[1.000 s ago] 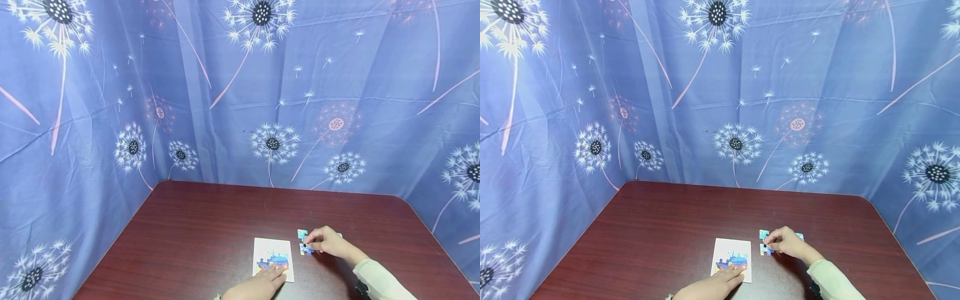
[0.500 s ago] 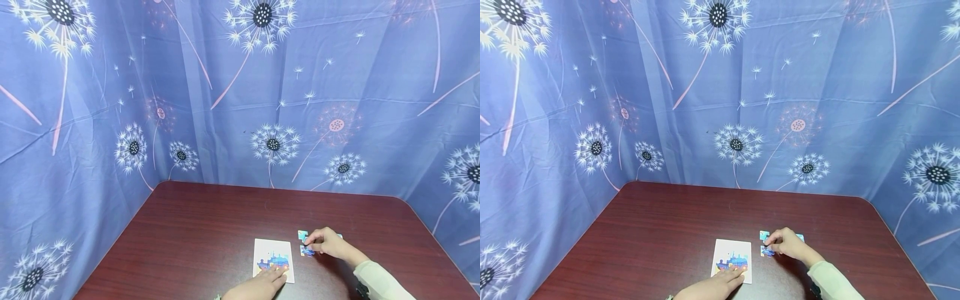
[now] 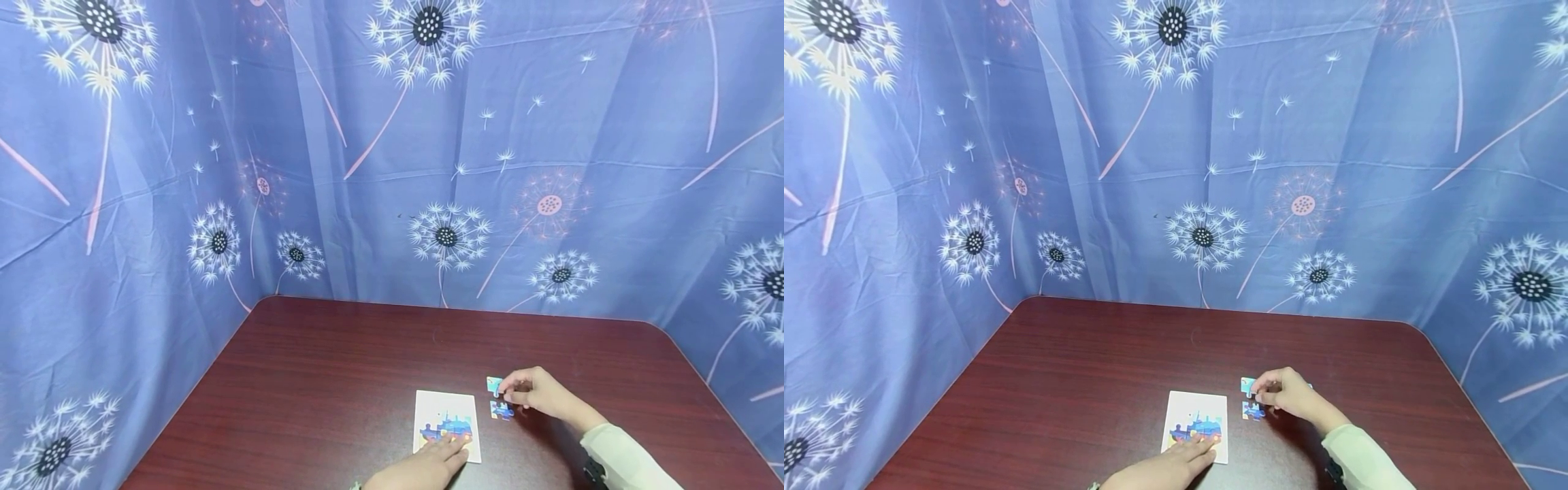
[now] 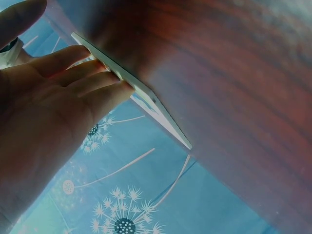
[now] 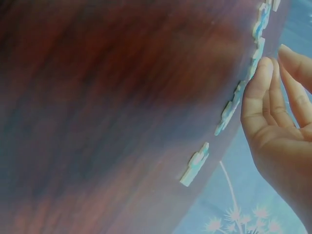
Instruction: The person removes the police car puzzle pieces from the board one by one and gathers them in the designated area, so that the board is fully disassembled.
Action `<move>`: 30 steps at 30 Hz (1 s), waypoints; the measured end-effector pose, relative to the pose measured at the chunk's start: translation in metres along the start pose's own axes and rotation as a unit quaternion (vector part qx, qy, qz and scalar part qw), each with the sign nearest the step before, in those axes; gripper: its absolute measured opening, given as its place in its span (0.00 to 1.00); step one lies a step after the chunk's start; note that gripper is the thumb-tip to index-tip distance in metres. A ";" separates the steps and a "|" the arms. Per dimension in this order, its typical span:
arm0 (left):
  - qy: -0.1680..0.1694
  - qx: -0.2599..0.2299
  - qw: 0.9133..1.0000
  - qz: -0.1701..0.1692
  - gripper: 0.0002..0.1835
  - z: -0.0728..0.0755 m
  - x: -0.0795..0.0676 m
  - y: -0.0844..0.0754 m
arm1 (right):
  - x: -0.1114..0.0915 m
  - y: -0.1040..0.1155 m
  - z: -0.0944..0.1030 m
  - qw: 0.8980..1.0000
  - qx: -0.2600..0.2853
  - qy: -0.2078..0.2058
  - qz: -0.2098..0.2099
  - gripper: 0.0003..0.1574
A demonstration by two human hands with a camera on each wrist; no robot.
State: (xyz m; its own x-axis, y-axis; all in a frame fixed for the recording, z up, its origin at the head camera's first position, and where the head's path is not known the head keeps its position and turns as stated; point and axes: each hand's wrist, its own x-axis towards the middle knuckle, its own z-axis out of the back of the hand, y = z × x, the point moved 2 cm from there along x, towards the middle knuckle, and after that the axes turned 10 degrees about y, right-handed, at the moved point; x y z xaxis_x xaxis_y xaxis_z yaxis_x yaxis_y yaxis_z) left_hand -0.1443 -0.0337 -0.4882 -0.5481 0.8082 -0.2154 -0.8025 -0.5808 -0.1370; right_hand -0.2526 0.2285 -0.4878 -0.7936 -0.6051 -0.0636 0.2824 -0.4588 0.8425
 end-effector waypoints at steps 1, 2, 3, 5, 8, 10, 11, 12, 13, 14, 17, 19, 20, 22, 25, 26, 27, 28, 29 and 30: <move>0.000 0.000 1.000 0.000 0.33 0.000 0.000 0.000 | 0.001 0.001 0.000 1.000 -0.005 -0.003 0.000 0.08; 0.001 0.000 1.000 0.001 0.33 0.000 0.000 0.000 | 0.001 0.002 0.000 1.000 -0.010 -0.007 0.001 0.08; 0.001 0.000 1.000 0.001 0.33 0.000 0.000 0.000 | 0.003 0.004 0.000 1.000 -0.015 -0.010 0.001 0.09; 0.001 0.002 1.000 0.001 0.33 0.000 -0.001 0.000 | 0.005 0.007 -0.001 1.000 -0.022 -0.016 0.007 0.09; 0.002 0.002 1.000 0.001 0.33 -0.001 -0.001 0.000 | 0.009 0.011 -0.003 0.999 -0.027 -0.016 0.026 0.10; 0.001 0.005 1.000 0.001 0.33 -0.001 -0.001 0.000 | 0.012 0.014 -0.005 0.999 -0.022 -0.011 0.045 0.11; 0.001 0.003 1.000 0.001 0.33 -0.001 -0.001 0.000 | 0.014 0.016 -0.006 0.998 -0.021 -0.009 0.056 0.11; 0.002 0.002 1.000 0.002 0.33 -0.001 -0.001 0.000 | 0.015 0.019 -0.008 0.998 -0.018 -0.005 0.066 0.11; 0.004 0.001 1.000 0.002 0.33 0.000 -0.001 0.000 | 0.017 0.021 -0.010 0.997 -0.013 -0.001 0.074 0.11; 0.006 -0.002 1.000 0.003 0.34 0.000 -0.001 0.000 | 0.018 0.022 -0.011 0.997 -0.009 0.003 0.077 0.11; 0.019 -0.021 1.000 0.009 0.35 0.002 -0.002 0.000 | 0.025 0.026 -0.018 0.997 -0.006 0.020 0.074 0.12; 0.025 -0.030 0.999 0.012 0.36 0.004 -0.003 -0.001 | 0.030 0.029 -0.025 0.997 -0.002 0.030 0.065 0.12; 0.026 -0.032 0.999 0.013 0.36 0.005 -0.004 -0.001 | 0.032 0.030 -0.029 0.997 -0.001 0.036 0.062 0.12; 0.025 -0.027 0.999 0.012 0.35 0.006 -0.005 -0.002 | 0.036 0.033 -0.037 0.997 0.002 0.046 0.062 0.11; 0.021 -0.012 1.000 0.010 0.35 0.006 -0.005 -0.003 | 0.041 0.038 -0.048 0.995 0.011 0.068 0.073 0.11; 0.022 -0.009 1.000 0.008 0.36 0.006 -0.005 -0.003 | 0.042 0.039 -0.050 0.994 0.015 0.076 0.078 0.12; 0.022 -0.006 1.000 0.007 0.36 0.007 -0.005 -0.003 | 0.044 0.040 -0.053 0.993 0.016 0.085 0.084 0.12; 0.022 -0.005 1.000 0.006 0.36 0.007 -0.005 -0.003 | 0.045 0.040 -0.056 0.991 0.017 0.093 0.089 0.12; 0.023 -0.004 1.000 0.005 0.37 0.007 -0.005 -0.002 | 0.046 0.040 -0.058 0.990 0.017 0.100 0.096 0.12; 0.025 -0.005 1.000 0.003 0.38 0.007 -0.005 -0.002 | 0.047 0.040 -0.060 0.989 0.015 0.106 0.103 0.12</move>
State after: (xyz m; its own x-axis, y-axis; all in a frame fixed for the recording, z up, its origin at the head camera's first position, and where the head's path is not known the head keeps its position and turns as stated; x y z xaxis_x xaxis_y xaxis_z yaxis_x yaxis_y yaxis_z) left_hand -0.1414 -0.0359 -0.4796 -0.5400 0.7995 -0.2632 -0.7971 -0.5861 -0.1451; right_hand -0.2461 0.1423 -0.4895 -0.5890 -0.8082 0.0025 0.4076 -0.2944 0.8644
